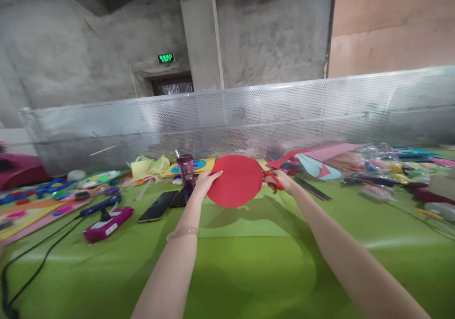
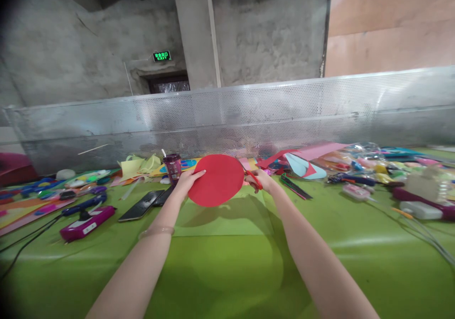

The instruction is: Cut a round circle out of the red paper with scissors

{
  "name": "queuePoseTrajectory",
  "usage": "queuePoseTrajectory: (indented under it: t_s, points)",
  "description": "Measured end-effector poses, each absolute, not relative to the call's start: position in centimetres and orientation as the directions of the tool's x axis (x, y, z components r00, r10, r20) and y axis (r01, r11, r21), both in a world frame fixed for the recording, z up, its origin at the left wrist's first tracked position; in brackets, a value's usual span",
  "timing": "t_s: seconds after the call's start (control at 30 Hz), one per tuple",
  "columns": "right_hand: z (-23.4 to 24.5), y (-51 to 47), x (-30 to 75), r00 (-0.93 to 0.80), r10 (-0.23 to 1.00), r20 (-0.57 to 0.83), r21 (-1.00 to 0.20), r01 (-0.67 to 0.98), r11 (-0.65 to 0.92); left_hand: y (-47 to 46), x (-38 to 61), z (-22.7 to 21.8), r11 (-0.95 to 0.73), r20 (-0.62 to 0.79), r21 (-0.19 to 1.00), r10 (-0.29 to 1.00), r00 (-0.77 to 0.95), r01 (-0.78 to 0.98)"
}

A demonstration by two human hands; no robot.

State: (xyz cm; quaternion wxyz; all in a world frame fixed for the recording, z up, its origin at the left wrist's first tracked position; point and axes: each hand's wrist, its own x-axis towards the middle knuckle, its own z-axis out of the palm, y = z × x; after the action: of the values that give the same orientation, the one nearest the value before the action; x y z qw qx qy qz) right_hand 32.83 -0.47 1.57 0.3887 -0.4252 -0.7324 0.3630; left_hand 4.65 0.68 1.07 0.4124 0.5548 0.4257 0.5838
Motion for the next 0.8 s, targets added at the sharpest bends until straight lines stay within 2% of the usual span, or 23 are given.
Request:
queuePoseTrajectory:
  t_s: [0.8]
  points:
    - [1.00,0.38,33.01,-0.330,0.911,0.247,-0.852,0.374,0.366,0.33,4.43,1.30,-0.289,0.289,0.957,0.957,-0.033,-0.023]
